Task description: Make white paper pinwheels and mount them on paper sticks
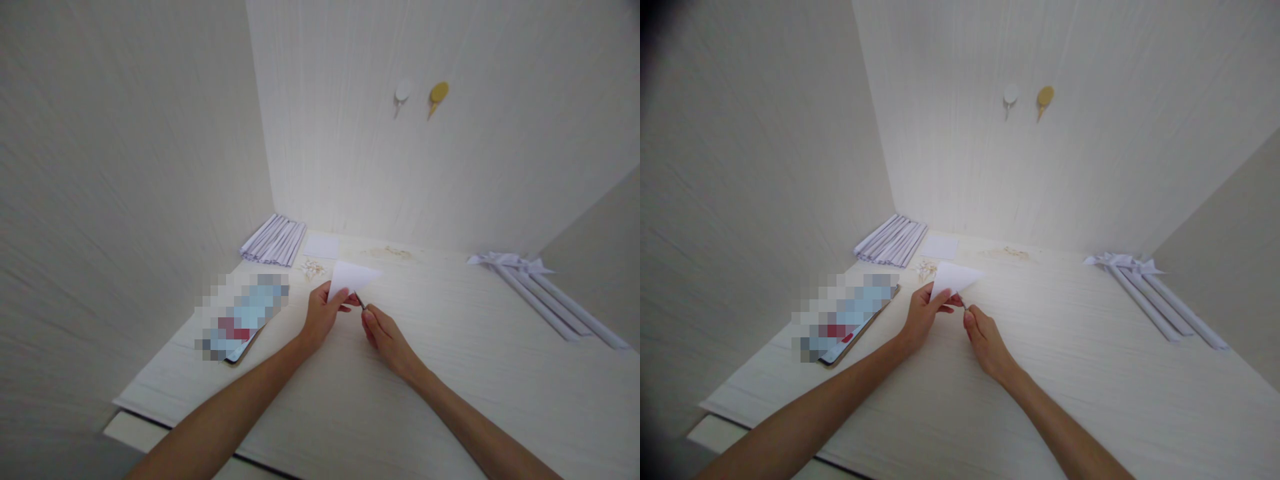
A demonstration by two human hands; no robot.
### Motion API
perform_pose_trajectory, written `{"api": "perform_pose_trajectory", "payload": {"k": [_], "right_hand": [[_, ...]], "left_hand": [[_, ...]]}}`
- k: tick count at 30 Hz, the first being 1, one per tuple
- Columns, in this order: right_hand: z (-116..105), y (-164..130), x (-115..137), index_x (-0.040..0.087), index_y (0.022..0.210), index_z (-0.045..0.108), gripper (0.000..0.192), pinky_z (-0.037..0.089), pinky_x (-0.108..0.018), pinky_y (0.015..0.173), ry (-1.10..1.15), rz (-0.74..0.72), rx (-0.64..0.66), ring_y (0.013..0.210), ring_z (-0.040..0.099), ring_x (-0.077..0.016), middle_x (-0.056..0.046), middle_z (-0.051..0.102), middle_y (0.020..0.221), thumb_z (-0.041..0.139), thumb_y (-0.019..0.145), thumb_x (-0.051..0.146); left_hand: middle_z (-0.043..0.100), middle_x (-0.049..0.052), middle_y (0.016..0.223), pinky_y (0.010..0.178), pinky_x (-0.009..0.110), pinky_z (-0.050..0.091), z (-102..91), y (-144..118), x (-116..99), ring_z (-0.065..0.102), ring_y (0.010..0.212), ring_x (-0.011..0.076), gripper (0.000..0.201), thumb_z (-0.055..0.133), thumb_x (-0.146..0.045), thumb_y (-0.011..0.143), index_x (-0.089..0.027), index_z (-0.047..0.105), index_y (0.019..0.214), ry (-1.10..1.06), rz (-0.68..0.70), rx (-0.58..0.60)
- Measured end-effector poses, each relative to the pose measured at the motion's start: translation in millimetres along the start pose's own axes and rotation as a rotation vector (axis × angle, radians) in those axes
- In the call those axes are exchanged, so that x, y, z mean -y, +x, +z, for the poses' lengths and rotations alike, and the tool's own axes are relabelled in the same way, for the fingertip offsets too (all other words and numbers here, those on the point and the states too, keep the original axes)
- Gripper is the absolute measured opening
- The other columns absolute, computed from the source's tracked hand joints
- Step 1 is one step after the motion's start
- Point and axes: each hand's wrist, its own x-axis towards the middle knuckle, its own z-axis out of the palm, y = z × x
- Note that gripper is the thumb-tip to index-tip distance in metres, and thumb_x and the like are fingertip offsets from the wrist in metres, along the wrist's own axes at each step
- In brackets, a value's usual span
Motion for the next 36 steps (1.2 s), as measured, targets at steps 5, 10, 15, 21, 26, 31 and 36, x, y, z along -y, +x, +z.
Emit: {"api": "perform_pose_trajectory", "payload": {"k": [5, 10, 15, 21, 26, 31, 36], "right_hand": [[0.2, 0.0, 1.1, 0.02, 0.059, 0.033, 0.037, 0.025, -0.023, 0.041, -0.003, 0.006, -0.012, 0.045, 0.031, -0.0099, 0.004, 0.035, 0.051, 0.025, 0.084, 0.046], [-0.1, -1.0, 3.1, 0.02, 0.058, 0.034, 0.038, 0.027, -0.023, 0.044, -0.004, -0.005, -0.023, 0.047, 0.032, -0.0103, 0.004, 0.035, 0.051, 0.025, 0.084, 0.047], [0.0, -1.6, 2.8, 0.021, 0.058, 0.033, 0.039, 0.026, -0.023, 0.043, 0.004, 0.008, -0.018, 0.046, 0.031, -0.0102, 0.004, 0.034, 0.051, 0.024, 0.084, 0.048], [0.0, -0.6, 0.8, 0.021, 0.06, 0.033, 0.038, 0.025, -0.023, 0.042, 0.018, 0.008, -0.009, 0.045, 0.03, -0.01, 0.004, 0.034, 0.051, 0.024, 0.083, 0.049], [0.4, 0.8, 0.5, 0.02, 0.059, 0.032, 0.039, 0.025, -0.023, 0.041, 0.012, 0.006, -0.016, 0.046, 0.03, -0.0098, 0.004, 0.034, 0.052, 0.024, 0.083, 0.05], [1.7, -0.1, 0.1, 0.021, 0.059, 0.032, 0.039, 0.024, -0.023, 0.041, 0.015, 0.017, -0.015, 0.045, 0.03, -0.0098, 0.004, 0.034, 0.052, 0.024, 0.082, 0.051], [2.2, 0.5, -0.5, 0.021, 0.058, 0.032, 0.04, 0.024, -0.023, 0.04, 0.037, 0.026, -0.023, 0.045, 0.03, -0.01, 0.004, 0.034, 0.051, 0.026, 0.081, 0.053]], "left_hand": [[0.065, 0.007, 0.069, 0.051, 0.023, 0.047, 0.9, -1.4, 1.5, 0.063, 0.065, 0.0175, 0.025, 0.054, -0.036, 0.069, -0.012, 0.056, 0.072, 0.018, 0.015, 0.004], [0.066, 0.008, 0.071, 0.051, 0.023, 0.046, 1.9, -3.0, 1.1, 0.063, 0.063, 0.017, 0.026, 0.054, -0.037, 0.069, -0.011, 0.056, 0.073, 0.014, 0.003, -0.009], [0.065, 0.007, 0.07, 0.05, 0.022, 0.046, 3.9, -3.2, 0.3, 0.063, 0.061, 0.0158, 0.022, 0.054, -0.033, 0.069, -0.011, 0.056, 0.072, 0.009, -0.005, -0.032], [0.065, 0.006, 0.068, 0.05, 0.021, 0.046, 4.1, -2.2, 2.8, 0.062, 0.06, 0.0145, 0.021, 0.055, -0.033, 0.069, -0.012, 0.056, 0.07, 0.001, -0.004, -0.033], [0.065, 0.005, 0.068, 0.05, 0.021, 0.045, 3.1, -2.3, 3.9, 0.062, 0.061, 0.0146, 0.021, 0.055, -0.033, 0.069, -0.012, 0.056, 0.069, -0.002, 0.0, -0.029], [0.065, 0.005, 0.068, 0.05, 0.021, 0.046, 3.1, -2.4, 3.7, 0.063, 0.061, 0.0151, 0.021, 0.056, -0.033, 0.069, -0.012, 0.056, 0.07, -0.011, -0.01, -0.026], [0.066, 0.006, 0.069, 0.05, 0.022, 0.045, 3.3, -2.4, 3.0, 0.063, 0.062, 0.0162, 0.023, 0.057, -0.035, 0.067, -0.012, 0.055, 0.071, -0.028, -0.02, -0.027]]}}
